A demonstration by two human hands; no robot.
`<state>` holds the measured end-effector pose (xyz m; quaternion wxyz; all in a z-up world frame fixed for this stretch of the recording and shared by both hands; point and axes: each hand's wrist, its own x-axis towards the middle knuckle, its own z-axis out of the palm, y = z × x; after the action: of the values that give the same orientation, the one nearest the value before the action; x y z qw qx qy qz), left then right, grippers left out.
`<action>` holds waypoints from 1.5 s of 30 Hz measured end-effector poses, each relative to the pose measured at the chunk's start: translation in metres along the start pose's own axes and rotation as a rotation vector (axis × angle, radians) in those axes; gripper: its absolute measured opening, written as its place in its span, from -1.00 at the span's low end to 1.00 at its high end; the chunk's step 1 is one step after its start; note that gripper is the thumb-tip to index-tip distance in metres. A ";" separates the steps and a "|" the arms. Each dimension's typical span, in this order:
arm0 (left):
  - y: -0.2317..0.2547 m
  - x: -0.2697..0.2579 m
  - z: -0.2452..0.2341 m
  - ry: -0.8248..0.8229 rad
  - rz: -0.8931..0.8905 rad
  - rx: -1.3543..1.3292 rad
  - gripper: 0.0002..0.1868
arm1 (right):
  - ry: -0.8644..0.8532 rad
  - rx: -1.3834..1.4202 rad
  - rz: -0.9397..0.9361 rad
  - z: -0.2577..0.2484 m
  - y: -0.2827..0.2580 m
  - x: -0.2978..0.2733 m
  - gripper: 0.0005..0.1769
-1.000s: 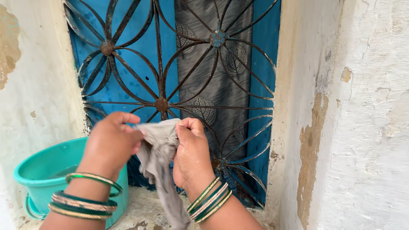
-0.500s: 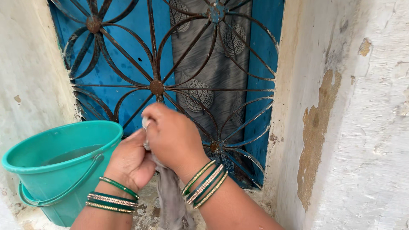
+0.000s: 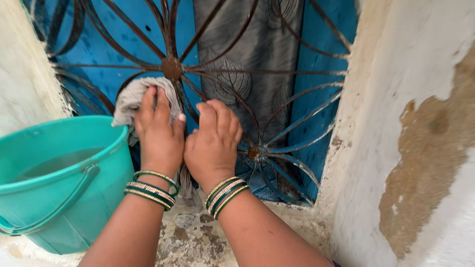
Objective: The person cleans a metal window grill using a cloth and a bucket of water. The person repeatedly wipes the metal bars of the grill with the cloth, rinses the cloth in the bucket, wrings it out, and continues wiping different sections of the grill and the surrounding window frame.
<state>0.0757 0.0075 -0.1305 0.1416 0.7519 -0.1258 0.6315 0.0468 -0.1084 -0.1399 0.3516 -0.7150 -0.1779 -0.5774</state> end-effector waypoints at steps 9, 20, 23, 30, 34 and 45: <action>-0.018 0.026 -0.002 -0.209 -0.208 -0.307 -0.71 | 0.073 -0.060 0.041 0.020 0.003 0.008 -0.35; 0.003 0.034 0.006 -0.459 -0.152 0.348 -0.66 | 0.068 -0.005 0.082 0.024 0.021 0.004 -0.53; 0.005 0.055 0.000 -0.775 -0.756 0.031 -0.67 | 0.077 -0.042 0.057 0.025 0.024 0.002 -0.53; -0.020 -0.010 0.015 -0.329 -0.191 -0.017 -0.85 | 0.089 0.030 0.051 0.021 0.022 0.005 -0.50; -0.017 0.003 0.021 -0.441 -0.253 0.188 -0.87 | 0.116 0.044 0.066 0.022 0.021 0.002 -0.51; -0.020 -0.014 0.014 -0.338 -0.107 -0.035 -0.89 | 0.167 0.091 0.071 0.029 0.025 -0.005 -0.58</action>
<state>0.0937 0.0205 -0.1480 0.1650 0.8503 -0.1185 0.4854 0.0825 -0.1040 -0.1541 0.4178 -0.6535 -0.1486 -0.6134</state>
